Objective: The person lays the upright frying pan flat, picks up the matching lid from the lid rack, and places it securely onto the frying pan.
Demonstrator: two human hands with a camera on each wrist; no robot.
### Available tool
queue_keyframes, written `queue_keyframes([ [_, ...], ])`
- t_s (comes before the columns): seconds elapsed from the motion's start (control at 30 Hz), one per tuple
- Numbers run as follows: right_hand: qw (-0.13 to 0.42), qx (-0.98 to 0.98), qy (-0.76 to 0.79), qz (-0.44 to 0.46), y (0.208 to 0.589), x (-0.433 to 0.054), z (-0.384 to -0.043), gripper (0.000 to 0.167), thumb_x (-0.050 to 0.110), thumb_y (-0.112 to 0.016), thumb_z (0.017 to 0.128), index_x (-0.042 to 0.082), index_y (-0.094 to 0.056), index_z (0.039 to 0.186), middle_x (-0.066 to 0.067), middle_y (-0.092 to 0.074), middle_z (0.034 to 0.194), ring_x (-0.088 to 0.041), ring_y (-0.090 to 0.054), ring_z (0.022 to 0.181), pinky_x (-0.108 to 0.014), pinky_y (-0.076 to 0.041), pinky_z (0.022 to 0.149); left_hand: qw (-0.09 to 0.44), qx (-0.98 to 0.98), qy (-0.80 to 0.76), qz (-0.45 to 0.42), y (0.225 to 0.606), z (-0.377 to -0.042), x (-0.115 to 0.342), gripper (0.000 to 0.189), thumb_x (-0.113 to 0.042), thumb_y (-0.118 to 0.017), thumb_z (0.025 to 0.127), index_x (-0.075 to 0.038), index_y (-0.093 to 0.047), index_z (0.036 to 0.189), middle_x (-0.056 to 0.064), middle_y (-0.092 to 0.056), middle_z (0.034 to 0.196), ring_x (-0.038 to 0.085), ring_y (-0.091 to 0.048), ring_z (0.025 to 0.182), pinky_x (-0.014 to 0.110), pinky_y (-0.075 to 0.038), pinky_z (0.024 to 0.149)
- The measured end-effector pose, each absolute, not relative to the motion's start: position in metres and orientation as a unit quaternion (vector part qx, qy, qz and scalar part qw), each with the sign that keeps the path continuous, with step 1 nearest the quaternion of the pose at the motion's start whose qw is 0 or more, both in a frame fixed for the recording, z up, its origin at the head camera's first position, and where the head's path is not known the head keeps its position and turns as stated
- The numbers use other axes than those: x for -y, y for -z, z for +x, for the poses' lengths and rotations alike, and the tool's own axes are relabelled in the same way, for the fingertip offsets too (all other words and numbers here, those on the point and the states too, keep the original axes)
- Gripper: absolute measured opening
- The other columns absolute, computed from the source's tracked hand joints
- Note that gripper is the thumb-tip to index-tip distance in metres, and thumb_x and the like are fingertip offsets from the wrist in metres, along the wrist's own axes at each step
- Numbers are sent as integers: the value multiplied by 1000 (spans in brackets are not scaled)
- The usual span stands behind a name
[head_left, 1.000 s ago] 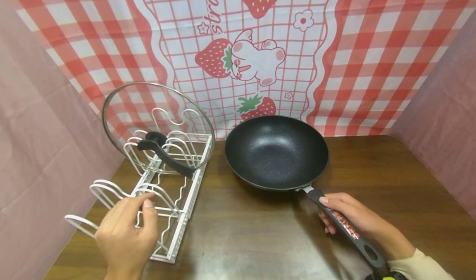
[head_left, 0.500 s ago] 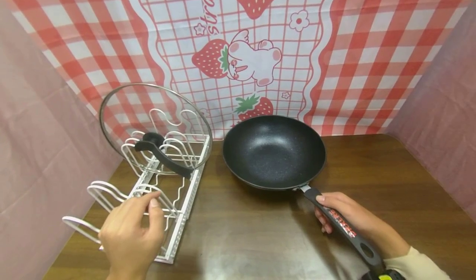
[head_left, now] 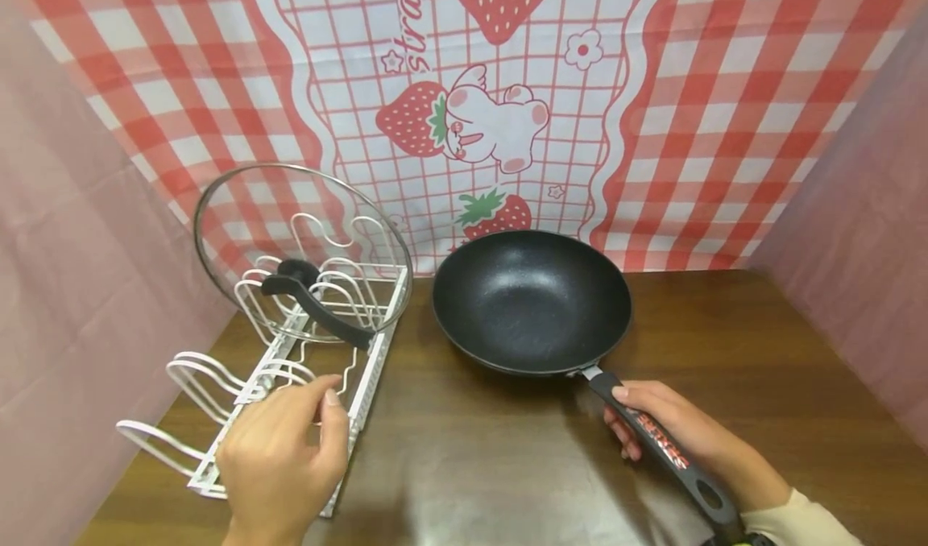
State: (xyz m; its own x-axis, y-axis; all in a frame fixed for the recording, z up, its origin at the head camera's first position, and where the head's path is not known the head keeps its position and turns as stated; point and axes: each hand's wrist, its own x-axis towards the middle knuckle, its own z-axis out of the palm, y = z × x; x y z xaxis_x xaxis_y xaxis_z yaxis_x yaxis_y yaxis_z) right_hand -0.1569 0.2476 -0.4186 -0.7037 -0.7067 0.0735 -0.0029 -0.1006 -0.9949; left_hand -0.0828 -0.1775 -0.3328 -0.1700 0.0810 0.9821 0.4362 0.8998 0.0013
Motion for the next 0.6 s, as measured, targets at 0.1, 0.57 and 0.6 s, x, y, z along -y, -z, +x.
queue_keyframes([
  [0.1,253,-620,684,-289,419,-247,-156,40,11,-27,109,-24,-47,104,-9,-63,81,-16,-66,65,-43,-59,64,620,753,139,-173,332,-83,176,26,-15,-51,85,-6,-75,79,3,-63,61,25,-47,42,38,-32,39],
  [0.57,241,-634,676,-286,419,-248,-157,39,11,-30,109,-21,-50,104,-10,-62,78,-16,-65,63,-46,-59,63,581,779,155,-180,329,-79,165,26,-17,-53,87,-6,-76,83,4,-71,69,25,-58,48,40,-41,43],
  [0.6,241,-633,678,-287,420,-248,-156,39,11,-29,109,-21,-50,104,-10,-63,79,-17,-65,63,-46,-59,63,578,780,159,-180,329,-79,164,25,-17,-53,87,-6,-76,83,4,-70,69,25,-58,48,40,-41,43],
])
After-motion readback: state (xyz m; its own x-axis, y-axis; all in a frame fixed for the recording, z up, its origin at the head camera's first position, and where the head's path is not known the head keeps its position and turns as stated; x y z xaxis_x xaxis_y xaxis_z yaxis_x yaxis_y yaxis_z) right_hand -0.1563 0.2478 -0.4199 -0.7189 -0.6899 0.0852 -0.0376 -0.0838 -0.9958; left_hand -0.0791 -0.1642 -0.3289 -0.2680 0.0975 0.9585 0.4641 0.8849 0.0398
